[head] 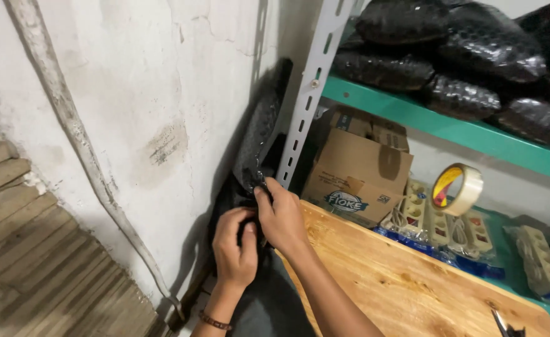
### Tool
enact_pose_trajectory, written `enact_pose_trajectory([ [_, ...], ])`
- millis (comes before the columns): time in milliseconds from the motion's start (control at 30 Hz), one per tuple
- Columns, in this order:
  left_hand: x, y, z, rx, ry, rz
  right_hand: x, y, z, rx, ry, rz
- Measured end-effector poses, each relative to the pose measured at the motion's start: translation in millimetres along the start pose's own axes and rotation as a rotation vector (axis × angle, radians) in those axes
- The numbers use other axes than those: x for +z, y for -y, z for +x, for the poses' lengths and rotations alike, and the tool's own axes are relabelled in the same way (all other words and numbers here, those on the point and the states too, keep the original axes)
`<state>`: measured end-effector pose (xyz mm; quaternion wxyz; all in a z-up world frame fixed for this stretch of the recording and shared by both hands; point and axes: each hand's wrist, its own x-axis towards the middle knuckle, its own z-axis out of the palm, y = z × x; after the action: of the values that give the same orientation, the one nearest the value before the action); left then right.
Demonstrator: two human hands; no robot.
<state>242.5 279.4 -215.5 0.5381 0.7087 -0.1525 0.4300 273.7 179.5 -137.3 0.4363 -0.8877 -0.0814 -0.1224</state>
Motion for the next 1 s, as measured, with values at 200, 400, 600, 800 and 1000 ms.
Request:
enact_pose_trajectory([
  [200, -15.9, -31.0, 18.1, -0.174, -0.228, 0.065, -62.7, 42.4, -49.7, -0.129, -0.112, 0.342],
  [400, -35.3, -69.9, 36.3, -0.832, 0.016, -0.254, -130.3, 31.9, -93.6, 0.038, -0.201, 0.616],
  [600, -44.8, -163.5, 41.1, -1.212, 0.19, -0.526, -187.7, 7.4, -151.0, 0.239, -0.23, 0.619],
  [800, -2.2, -178.2, -8.9, -0.926, 0.371, -0.599, -203.6, -62.9, -199.8, 0.553, -0.141, 1.176],
  [1000, 24.9, -206.7, -40.8, -1.088, 0.54, -0.53, -166.0, -205.6, -312.3, 0.577, -0.21, 1.0],
])
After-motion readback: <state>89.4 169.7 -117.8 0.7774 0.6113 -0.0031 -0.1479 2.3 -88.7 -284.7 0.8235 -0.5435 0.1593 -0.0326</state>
